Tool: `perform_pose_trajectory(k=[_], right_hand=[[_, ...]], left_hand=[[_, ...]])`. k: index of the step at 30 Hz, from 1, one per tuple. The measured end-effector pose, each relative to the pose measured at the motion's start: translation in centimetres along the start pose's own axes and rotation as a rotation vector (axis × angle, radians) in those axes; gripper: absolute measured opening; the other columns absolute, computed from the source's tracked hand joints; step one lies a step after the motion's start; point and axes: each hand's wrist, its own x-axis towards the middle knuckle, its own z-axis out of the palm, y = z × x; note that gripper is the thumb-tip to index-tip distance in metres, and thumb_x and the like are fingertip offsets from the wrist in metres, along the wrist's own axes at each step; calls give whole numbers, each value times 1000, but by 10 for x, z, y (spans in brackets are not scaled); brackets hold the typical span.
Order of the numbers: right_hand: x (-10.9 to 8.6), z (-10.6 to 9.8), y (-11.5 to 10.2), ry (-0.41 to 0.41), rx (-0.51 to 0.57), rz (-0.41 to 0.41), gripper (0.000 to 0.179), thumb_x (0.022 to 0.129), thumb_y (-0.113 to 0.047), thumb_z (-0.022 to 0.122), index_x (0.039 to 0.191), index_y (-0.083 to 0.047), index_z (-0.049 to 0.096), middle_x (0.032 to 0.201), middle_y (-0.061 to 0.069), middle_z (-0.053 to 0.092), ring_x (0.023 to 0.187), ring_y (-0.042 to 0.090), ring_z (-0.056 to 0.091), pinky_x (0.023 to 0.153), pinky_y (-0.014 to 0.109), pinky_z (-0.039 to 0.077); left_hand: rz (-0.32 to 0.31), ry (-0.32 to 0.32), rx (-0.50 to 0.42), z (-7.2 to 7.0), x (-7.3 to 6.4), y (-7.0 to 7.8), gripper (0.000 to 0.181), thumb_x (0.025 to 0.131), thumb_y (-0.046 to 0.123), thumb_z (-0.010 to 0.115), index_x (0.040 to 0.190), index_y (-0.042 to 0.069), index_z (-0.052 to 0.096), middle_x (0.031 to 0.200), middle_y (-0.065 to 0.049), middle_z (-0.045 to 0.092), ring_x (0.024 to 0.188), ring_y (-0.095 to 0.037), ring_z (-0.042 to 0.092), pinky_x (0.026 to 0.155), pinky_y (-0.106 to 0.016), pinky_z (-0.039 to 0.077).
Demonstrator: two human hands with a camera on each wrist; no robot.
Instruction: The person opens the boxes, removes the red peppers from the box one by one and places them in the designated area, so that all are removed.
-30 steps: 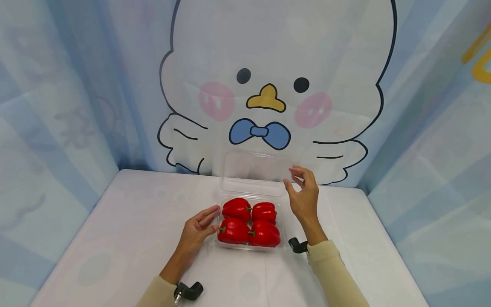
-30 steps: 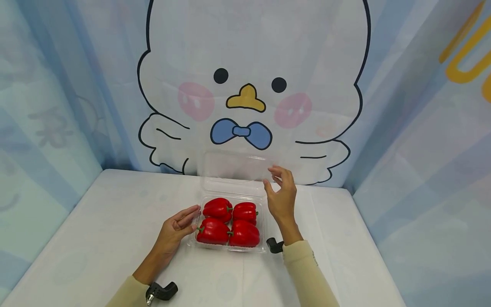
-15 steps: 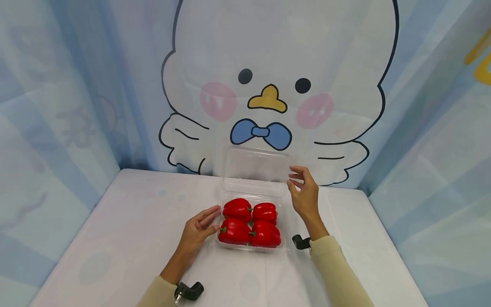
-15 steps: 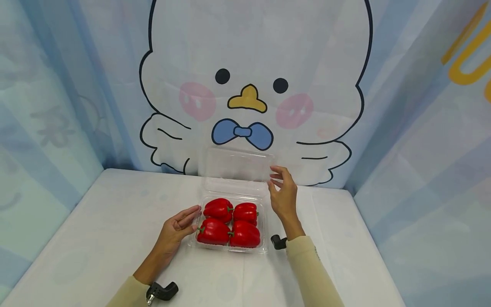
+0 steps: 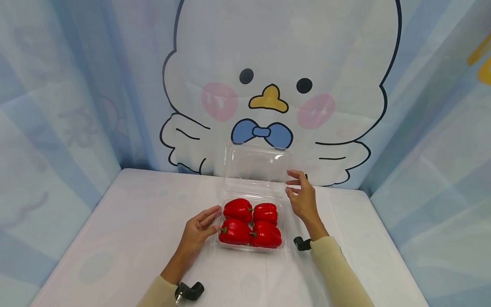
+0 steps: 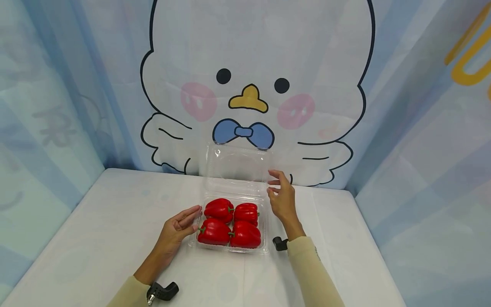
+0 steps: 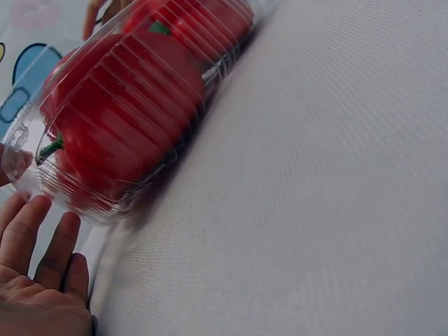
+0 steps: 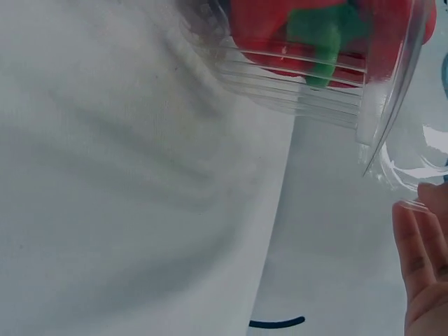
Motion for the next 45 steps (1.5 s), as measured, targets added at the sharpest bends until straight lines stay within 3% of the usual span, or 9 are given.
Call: perform_pose_trajectory(k=[10,22,35,45], right_hand=[[-2,5,10,-54,-22,12,69,96,7,71,155,-21,49,156,12,57,123,39,70,102,50,62],[-3,9,16,-98,-66,47,64,98,2,71,155,-19,51,155,12,58,122,32,70,103,47,62],[-7,6,11,-18,-115,39,59,95,-6,78,149,-18,58,148,14,63,125,36,67,106,50,60],[-20,-7,-11,21,-94,-42,63,90,-17,86,148,-20,60,147,11,63,124,32,66,106,49,60]], left_hand=[[15,1,1,0,-1,1,58,98,4,73,153,15,57,155,-4,61,152,-23,50,113,-22,48],[23,4,7,2,-2,1,58,99,4,72,154,13,56,156,-8,60,153,-27,49,112,-21,48],[10,10,11,3,-1,2,57,98,5,74,153,14,57,155,-5,62,152,-24,51,112,-23,49],[13,6,18,2,-1,2,58,98,4,74,152,14,57,155,-5,62,151,-24,51,112,-22,49]])
